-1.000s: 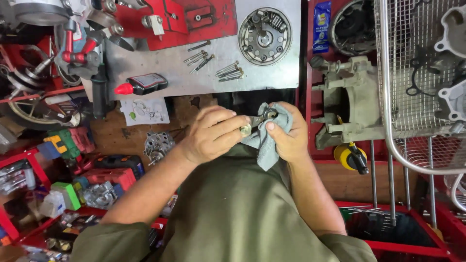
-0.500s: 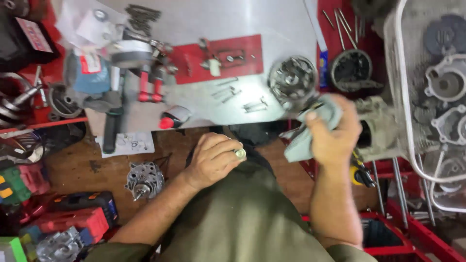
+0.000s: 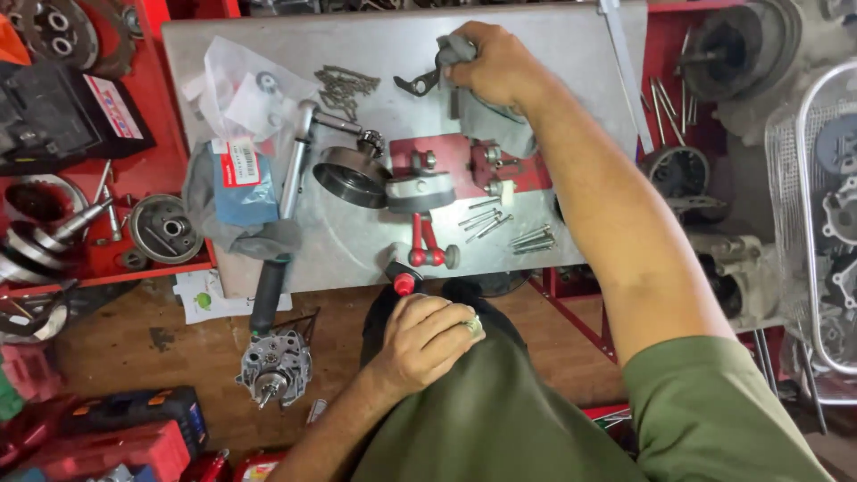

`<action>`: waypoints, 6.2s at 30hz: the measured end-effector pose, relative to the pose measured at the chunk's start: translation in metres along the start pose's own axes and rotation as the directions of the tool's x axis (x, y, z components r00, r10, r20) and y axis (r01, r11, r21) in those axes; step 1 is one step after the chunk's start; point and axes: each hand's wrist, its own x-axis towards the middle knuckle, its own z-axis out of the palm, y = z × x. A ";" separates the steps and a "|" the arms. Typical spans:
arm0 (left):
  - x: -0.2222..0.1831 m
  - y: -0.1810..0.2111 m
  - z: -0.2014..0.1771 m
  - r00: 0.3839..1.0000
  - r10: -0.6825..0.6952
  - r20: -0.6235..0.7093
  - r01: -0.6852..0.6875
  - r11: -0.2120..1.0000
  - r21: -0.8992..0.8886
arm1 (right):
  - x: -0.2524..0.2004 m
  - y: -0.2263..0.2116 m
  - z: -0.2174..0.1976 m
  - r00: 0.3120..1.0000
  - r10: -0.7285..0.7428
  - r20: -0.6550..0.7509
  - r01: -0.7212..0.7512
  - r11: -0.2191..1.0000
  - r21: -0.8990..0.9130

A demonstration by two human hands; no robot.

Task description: Organizing and cleaning various engine bolts and small components on a workbench in a motorcycle repair shop.

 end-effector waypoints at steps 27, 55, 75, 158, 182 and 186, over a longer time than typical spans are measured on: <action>-0.023 0.001 0.105 0.988 -0.055 0.141 0.057 0.998 -0.006 | -0.364 0.149 0.035 0.870 0.479 -0.120 -0.383 0.807 0.449; -0.069 -0.084 0.169 0.930 -0.300 0.213 0.207 0.905 0.371 | -0.413 0.230 0.077 0.920 0.274 -0.281 -0.186 0.935 0.301; -0.155 0.042 0.239 0.725 -0.311 0.614 0.688 0.371 -0.624 | -0.363 0.157 0.110 0.704 -0.029 -0.710 0.609 0.540 0.581; 0.168 -0.265 0.016 0.861 0.122 0.494 -0.125 0.992 -0.027 | -0.329 0.068 0.155 0.731 0.668 -0.139 -0.536 0.688 0.489; 0.044 -0.292 -0.127 0.527 -0.830 0.184 0.410 0.438 0.800 | -0.324 0.099 0.168 0.691 0.706 -0.154 -0.672 0.706 0.224; 0.021 -0.284 -0.100 0.618 -0.697 0.364 0.361 0.663 0.656 | -0.316 0.082 0.161 0.666 0.732 -0.148 -0.713 0.682 0.163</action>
